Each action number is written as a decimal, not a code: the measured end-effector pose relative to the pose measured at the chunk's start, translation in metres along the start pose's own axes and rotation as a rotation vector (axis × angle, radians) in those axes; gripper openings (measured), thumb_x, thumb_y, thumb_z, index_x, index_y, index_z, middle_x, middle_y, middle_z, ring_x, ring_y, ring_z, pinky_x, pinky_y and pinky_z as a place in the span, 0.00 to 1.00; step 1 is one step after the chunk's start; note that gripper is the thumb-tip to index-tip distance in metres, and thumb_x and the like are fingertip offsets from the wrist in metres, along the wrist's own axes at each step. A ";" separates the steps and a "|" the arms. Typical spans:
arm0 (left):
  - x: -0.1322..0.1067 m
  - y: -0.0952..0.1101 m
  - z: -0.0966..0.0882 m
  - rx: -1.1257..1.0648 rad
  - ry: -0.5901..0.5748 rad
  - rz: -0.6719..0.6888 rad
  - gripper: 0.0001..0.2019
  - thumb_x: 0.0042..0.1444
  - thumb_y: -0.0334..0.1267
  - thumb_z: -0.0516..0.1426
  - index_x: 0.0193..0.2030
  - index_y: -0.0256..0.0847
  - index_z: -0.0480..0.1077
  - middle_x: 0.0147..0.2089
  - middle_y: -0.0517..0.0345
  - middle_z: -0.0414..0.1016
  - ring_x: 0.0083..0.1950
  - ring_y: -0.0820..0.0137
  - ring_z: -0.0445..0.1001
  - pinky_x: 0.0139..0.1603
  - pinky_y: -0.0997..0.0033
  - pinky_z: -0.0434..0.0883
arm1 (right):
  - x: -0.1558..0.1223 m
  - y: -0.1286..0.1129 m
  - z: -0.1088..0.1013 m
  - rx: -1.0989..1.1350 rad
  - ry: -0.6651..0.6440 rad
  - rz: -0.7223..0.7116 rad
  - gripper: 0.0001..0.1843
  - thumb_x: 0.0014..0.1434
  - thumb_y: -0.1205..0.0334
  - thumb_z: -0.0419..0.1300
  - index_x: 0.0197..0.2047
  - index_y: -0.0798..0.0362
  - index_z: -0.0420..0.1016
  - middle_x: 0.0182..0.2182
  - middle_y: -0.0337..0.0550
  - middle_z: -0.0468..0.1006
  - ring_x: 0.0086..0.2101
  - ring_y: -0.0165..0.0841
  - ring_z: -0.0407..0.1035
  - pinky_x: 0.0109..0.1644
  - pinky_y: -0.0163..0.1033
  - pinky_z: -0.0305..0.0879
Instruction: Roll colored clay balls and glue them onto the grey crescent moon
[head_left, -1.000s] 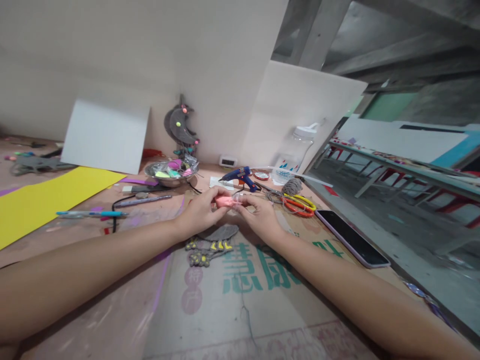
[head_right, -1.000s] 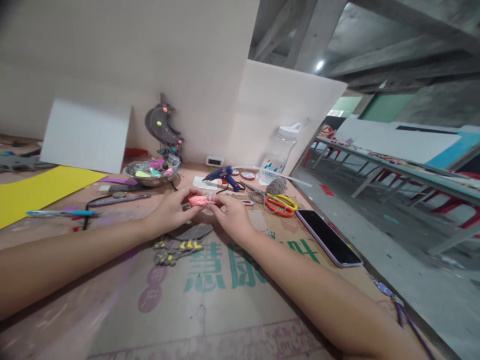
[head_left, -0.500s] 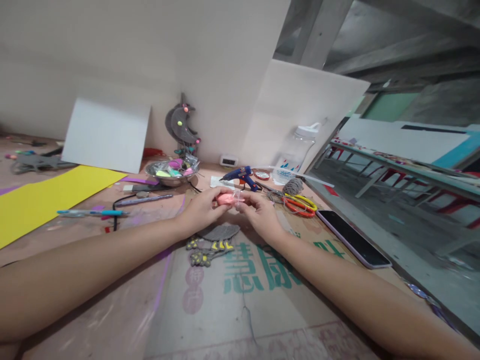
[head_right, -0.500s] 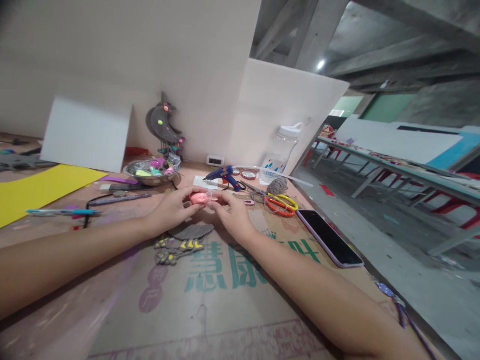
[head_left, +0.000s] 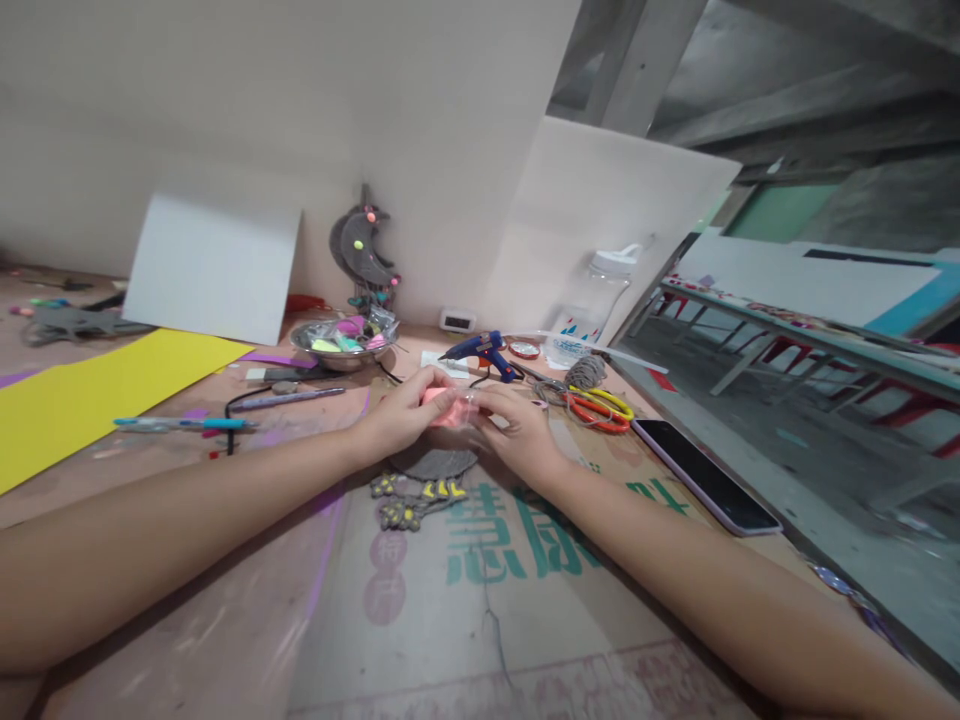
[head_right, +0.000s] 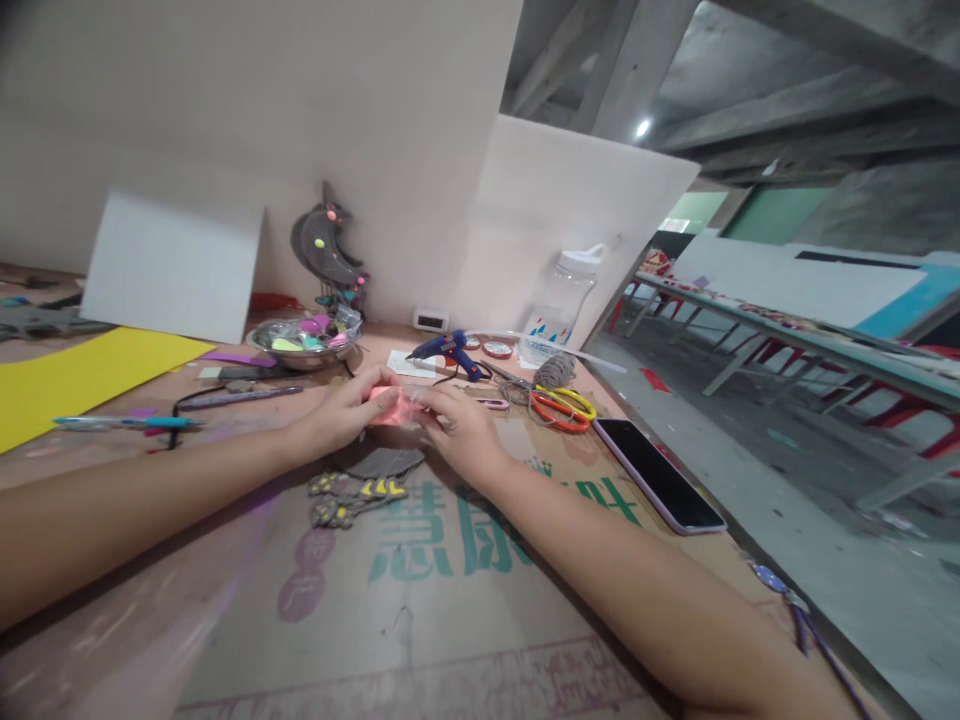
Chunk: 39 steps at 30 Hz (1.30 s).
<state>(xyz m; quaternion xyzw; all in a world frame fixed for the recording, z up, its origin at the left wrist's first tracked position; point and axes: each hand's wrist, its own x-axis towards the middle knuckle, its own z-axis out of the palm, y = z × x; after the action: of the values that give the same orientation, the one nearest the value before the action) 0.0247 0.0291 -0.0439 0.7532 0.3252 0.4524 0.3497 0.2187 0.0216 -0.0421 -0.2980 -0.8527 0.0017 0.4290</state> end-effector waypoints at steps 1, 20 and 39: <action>0.001 -0.001 0.000 -0.052 -0.023 -0.022 0.14 0.60 0.48 0.51 0.38 0.38 0.64 0.33 0.60 0.66 0.35 0.72 0.66 0.36 0.74 0.66 | 0.000 -0.001 0.000 -0.006 -0.015 -0.016 0.11 0.61 0.68 0.56 0.45 0.52 0.76 0.38 0.46 0.78 0.39 0.34 0.72 0.44 0.40 0.69; 0.000 0.003 0.003 0.095 -0.038 -0.014 0.23 0.55 0.40 0.57 0.58 0.37 0.64 0.55 0.51 0.72 0.54 0.62 0.71 0.56 0.64 0.67 | 0.004 -0.002 -0.004 0.126 0.056 0.287 0.10 0.57 0.65 0.57 0.40 0.51 0.78 0.37 0.43 0.81 0.38 0.35 0.73 0.45 0.40 0.68; -0.001 0.009 0.005 0.165 0.076 -0.100 0.18 0.55 0.42 0.56 0.51 0.38 0.68 0.50 0.51 0.75 0.50 0.63 0.73 0.54 0.64 0.68 | 0.008 -0.005 -0.006 0.392 -0.054 0.548 0.06 0.54 0.60 0.59 0.32 0.54 0.74 0.28 0.40 0.76 0.31 0.33 0.70 0.37 0.38 0.66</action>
<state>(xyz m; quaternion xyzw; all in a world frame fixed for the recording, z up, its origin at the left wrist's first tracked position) 0.0305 0.0224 -0.0382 0.7445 0.4117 0.4344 0.2960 0.2171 0.0204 -0.0311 -0.4277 -0.7356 0.2888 0.4388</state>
